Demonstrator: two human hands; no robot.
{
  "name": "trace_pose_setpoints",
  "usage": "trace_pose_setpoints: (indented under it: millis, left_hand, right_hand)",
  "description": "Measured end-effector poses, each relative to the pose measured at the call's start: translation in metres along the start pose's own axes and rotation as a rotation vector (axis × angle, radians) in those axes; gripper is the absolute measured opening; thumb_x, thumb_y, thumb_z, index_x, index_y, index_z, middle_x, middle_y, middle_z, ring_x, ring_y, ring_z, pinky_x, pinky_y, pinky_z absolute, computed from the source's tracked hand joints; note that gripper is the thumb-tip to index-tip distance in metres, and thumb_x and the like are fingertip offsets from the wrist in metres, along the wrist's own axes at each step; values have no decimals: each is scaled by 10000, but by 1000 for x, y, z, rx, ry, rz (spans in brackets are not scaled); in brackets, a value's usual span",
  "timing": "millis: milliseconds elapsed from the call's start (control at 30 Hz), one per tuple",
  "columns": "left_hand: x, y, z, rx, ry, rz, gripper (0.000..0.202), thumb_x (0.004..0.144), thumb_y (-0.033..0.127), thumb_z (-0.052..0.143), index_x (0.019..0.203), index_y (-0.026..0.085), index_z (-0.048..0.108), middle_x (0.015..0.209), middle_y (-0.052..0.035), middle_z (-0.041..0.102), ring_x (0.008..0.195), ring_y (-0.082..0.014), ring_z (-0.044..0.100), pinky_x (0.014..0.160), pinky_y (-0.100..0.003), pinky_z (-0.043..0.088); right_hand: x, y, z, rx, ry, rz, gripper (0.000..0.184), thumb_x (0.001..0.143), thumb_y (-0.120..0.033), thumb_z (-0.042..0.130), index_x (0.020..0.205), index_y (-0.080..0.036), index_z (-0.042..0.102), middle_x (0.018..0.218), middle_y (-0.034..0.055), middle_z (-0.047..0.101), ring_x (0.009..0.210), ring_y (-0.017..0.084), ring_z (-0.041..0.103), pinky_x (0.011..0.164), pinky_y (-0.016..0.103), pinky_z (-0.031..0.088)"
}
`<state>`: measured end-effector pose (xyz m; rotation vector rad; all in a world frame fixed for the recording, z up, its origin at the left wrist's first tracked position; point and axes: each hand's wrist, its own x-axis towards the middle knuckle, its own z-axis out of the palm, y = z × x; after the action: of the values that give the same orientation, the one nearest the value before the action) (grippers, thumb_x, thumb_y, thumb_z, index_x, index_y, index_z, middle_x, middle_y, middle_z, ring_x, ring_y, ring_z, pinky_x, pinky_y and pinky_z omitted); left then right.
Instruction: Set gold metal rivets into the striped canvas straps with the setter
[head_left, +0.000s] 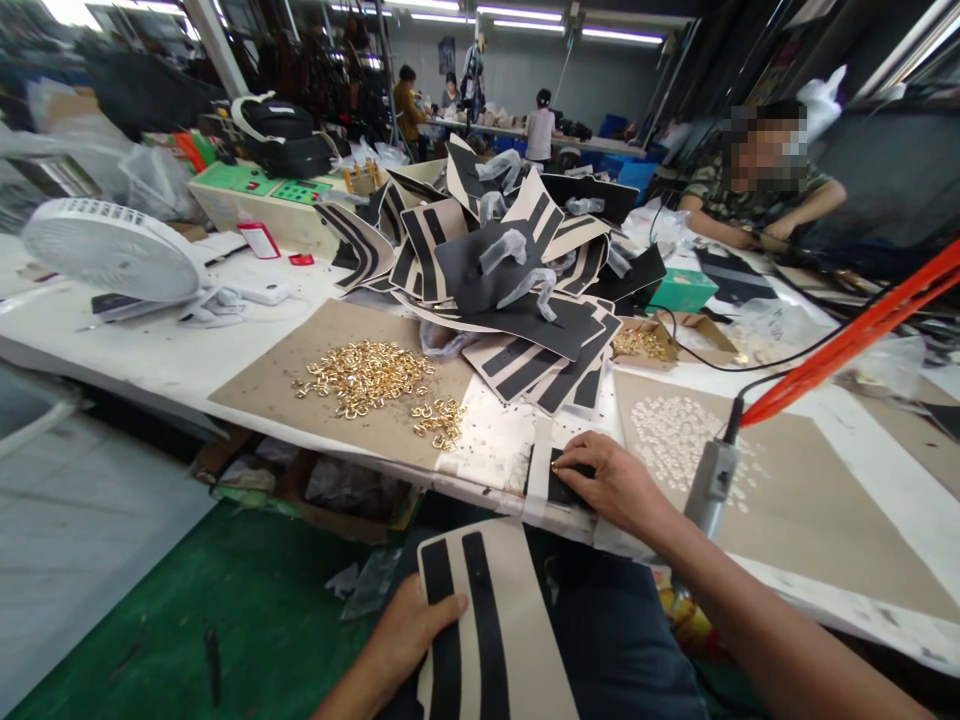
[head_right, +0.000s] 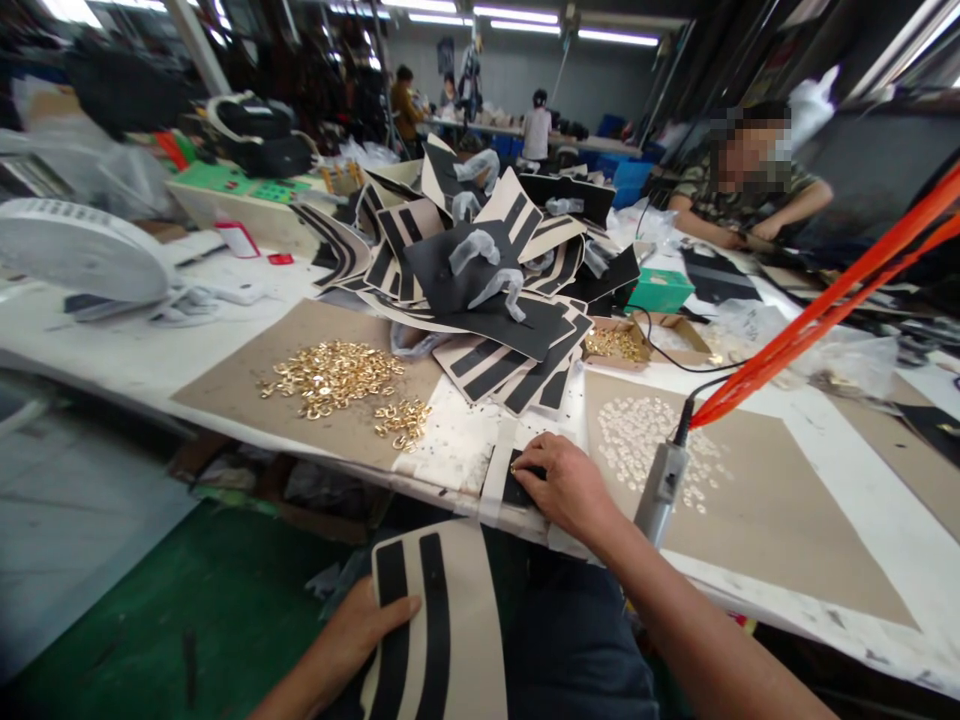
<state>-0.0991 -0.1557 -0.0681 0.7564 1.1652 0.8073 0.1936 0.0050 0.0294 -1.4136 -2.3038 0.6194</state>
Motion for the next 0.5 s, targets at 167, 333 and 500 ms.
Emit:
trace_pose_setpoints:
  millis: [167,333,500]
  left_hand:
    - [2,-1,-1,-5,-5,-10,466,790,441,812,1160,163,755,1139,-104,790,1034,-346,740,982,-445,562]
    - [4,-3,-1,1,0,-12,496,774,465,820,1153,153,750,1151,-116,786,1052,-353,736,996,-456,559]
    - [0,-1,0,11,18,-5,518,752,487,830,1135,147,752,1143,-119,788,1073,-367,730,999,-465,556]
  right_hand:
    - [2,-1,-1,5,-9,-8,142,917,-224,665,903,-274,797,1049,40,691,994,230,619,924,355,491]
    - [6,-3,-2,-89,-44,-4,116,905,-213,700,884,-287,787,1021,15,684,977,221,612,876,339,479]
    - [4,-3,-4,-40,-20,-2,93,885,-182,725,902,-260,775,977,11,688,972,208,616,882,312,472]
